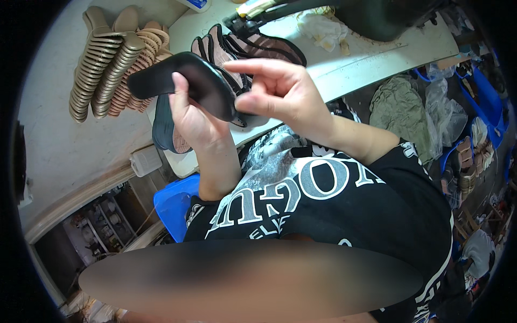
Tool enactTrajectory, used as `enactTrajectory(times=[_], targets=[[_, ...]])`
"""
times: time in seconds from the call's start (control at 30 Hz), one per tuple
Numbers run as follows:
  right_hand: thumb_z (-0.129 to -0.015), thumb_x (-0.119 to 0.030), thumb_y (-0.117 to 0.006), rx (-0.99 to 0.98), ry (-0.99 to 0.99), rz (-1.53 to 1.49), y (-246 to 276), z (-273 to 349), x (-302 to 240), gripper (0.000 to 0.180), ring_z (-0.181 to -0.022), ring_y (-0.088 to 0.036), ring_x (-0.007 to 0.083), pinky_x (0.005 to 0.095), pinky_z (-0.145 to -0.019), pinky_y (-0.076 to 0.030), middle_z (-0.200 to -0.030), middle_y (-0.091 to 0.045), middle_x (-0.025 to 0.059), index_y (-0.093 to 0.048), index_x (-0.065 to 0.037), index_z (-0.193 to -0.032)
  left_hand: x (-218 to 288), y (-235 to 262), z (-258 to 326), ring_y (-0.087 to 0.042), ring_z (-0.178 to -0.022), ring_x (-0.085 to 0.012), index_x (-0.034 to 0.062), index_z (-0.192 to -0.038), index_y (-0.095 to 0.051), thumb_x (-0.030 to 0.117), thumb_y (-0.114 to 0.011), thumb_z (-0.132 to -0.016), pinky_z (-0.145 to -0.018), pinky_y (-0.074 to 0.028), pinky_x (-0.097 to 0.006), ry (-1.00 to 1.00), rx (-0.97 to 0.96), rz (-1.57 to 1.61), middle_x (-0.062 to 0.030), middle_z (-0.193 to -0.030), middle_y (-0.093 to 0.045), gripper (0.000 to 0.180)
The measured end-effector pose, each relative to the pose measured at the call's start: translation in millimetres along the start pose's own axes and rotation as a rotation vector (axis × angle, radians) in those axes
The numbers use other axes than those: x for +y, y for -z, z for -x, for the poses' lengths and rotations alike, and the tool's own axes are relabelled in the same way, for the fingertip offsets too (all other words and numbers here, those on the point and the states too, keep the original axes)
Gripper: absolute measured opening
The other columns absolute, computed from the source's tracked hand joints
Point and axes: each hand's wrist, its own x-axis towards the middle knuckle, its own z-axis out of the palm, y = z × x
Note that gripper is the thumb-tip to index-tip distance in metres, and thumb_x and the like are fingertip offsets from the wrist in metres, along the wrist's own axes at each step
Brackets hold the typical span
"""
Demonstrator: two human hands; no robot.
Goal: Manually fitting and inspecting insoles onto shoe bases at a manufacturing workbench.
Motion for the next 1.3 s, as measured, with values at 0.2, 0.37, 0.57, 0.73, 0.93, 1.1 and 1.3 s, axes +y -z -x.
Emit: enactTrajectory(times=[0.2,0.37,0.57,0.73,0.93,1.1,1.3], targets=[[-0.072,0.003,-0.068,-0.133,0.308,0.688,-18.6,0.6,3.5,0.054,-0.051,-0.043,0.0086,0.0236,-0.048,-0.036,-0.063,-0.050,0.0048,-0.057,-0.004,-0.125,-6.2,44.7,-2.1,-0.056,-0.087,-0.0199,0.0016,-0.103,-0.055,0.028,-0.052,-0.095,-0.077,-0.048,-0.031,0.144,-0.098,0.172,-0.0098,-0.093,-0.060,0.028],[-0.063,0.005,-0.066,-0.264,0.517,0.976,-13.6,-10.2,14.0,0.056,-0.053,-0.050,0.0209,0.0328,-0.049,-0.040,-0.063,-0.049,0.0066,-0.063,-0.007,-0.117,14.5,49.0,-0.8,-0.052,-0.113,-0.0233,-0.0051,-0.134,-0.033,0.015,-0.050,-0.095,-0.096,-0.043,-0.037,0.130,0.020,-0.093,-0.0148,-0.125,-0.050,0.047],[-0.072,0.000,-0.066,-0.344,0.264,1.170,9.2,-21.0,54.5,0.050,-0.068,-0.057,0.0224,0.0322,-0.062,-0.048,-0.080,-0.055,0.0084,-0.060,-0.010,-0.121,24.3,71.0,-10.5,-0.042,-0.125,-0.0259,-0.0087,-0.134,-0.033,0.021,-0.049,-0.096,-0.107,-0.030,-0.038,0.125,0.061,-0.153,-0.0212,-0.133,-0.044,0.050],[-0.080,-0.009,-0.063,-0.316,-0.109,1.009,21.5,-15.7,38.7,0.042,-0.077,-0.058,0.0199,0.0302,-0.068,-0.049,-0.087,-0.055,0.0095,-0.056,-0.004,-0.121,29.7,122.4,-3.2,-0.032,-0.133,-0.0340,0.0004,-0.129,-0.048,0.027,-0.060,-0.089,-0.109,-0.022,-0.042,-0.353,-0.054,-1.673,-0.0192,-0.140,-0.040,0.049],[-0.082,-0.015,-0.066,-0.197,-0.114,1.057,64.2,9.6,47.1,0.022,-0.061,-0.053,0.0150,0.0276,-0.054,-0.042,-0.075,-0.059,0.0072,-0.066,-0.002,-0.101,47.7,170.2,14.7,-0.019,-0.139,-0.0341,0.0073,-0.138,-0.037,0.028,-0.057,-0.088,-0.109,-0.010,-0.058,-0.197,0.132,-2.173,-0.0127,-0.149,-0.028,0.058],[-0.081,-0.013,-0.066,-0.098,-0.095,1.029,109.3,36.2,79.2,0.012,-0.058,-0.056,0.0163,0.0285,-0.052,-0.042,-0.068,-0.060,0.0082,-0.068,-0.001,-0.084,31.8,186.2,13.5,-0.016,-0.141,-0.0287,0.0136,-0.142,-0.033,0.030,-0.057,-0.086,-0.110,-0.006,-0.055,-0.297,0.212,-2.221,-0.0045,-0.152,-0.023,0.064],[-0.078,-0.008,-0.065,-0.092,0.143,1.212,112.6,37.1,94.6,0.012,-0.045,-0.051,0.0206,0.0319,-0.044,-0.040,-0.057,-0.054,0.0065,-0.063,-0.004,-0.067,16.2,206.1,6.4,-0.032,-0.134,-0.0281,0.0122,-0.131,-0.049,0.032,-0.056,-0.088,-0.108,-0.014,-0.051,-0.520,0.320,-2.279,-0.0053,-0.143,-0.041,0.048]])
